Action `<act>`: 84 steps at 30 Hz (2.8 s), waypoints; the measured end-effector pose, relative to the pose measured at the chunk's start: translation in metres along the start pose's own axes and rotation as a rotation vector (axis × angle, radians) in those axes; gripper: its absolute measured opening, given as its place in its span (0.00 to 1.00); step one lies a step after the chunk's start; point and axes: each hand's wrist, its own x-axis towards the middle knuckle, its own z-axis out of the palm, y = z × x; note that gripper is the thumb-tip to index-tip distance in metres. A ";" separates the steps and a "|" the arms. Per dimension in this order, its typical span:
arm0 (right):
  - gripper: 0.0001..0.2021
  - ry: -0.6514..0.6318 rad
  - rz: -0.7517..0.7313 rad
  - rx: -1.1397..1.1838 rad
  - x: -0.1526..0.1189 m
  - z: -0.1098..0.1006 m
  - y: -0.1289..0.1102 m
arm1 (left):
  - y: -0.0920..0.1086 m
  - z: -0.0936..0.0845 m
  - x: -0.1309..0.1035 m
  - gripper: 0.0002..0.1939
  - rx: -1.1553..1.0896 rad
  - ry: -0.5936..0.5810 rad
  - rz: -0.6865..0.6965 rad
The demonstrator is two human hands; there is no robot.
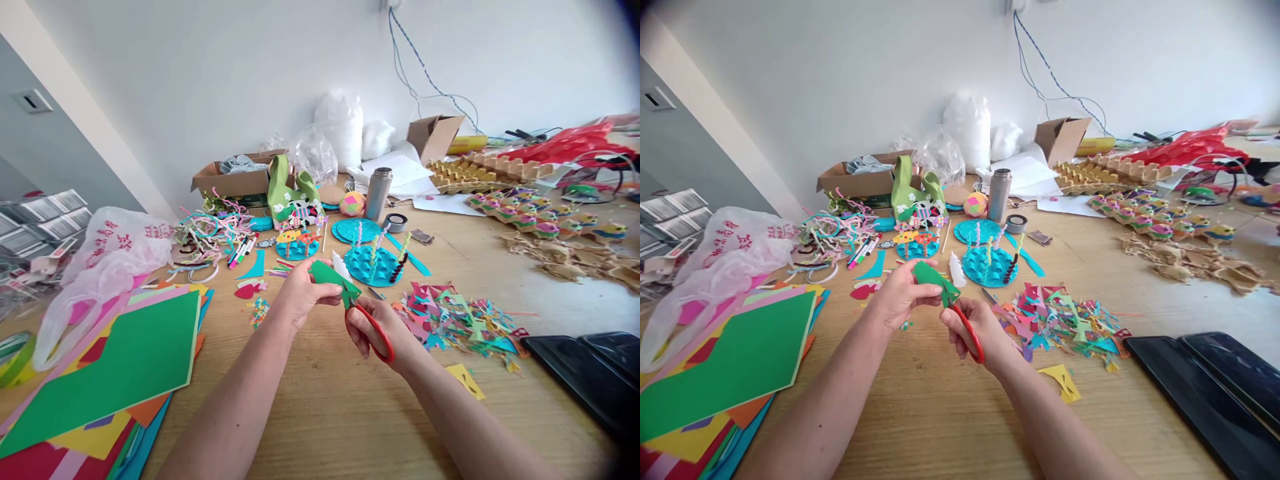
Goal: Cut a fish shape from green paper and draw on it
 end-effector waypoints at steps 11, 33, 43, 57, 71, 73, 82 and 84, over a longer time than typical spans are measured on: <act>0.20 0.009 -0.022 0.008 0.001 0.001 0.000 | 0.000 0.002 -0.002 0.27 0.001 -0.010 0.015; 0.22 0.047 0.007 0.043 -0.001 0.004 -0.003 | -0.001 0.002 0.000 0.26 0.013 0.014 0.017; 0.22 0.042 0.014 0.008 0.000 0.002 0.000 | 0.001 0.004 -0.002 0.26 0.020 0.010 0.002; 0.20 0.055 0.032 0.009 -0.001 0.003 0.000 | 0.001 0.002 -0.001 0.25 0.004 0.040 0.038; 0.22 0.058 0.035 -0.006 -0.002 0.004 -0.003 | 0.001 0.004 -0.003 0.24 0.023 0.030 0.024; 0.22 0.061 0.038 -0.002 -0.002 0.004 -0.003 | 0.000 0.003 -0.003 0.24 0.020 0.027 0.025; 0.20 0.065 0.052 0.025 0.000 0.003 0.002 | 0.001 0.003 -0.001 0.25 -0.001 0.024 0.026; 0.20 0.065 0.052 0.017 0.000 0.003 0.002 | 0.001 0.003 -0.001 0.25 -0.009 0.038 0.024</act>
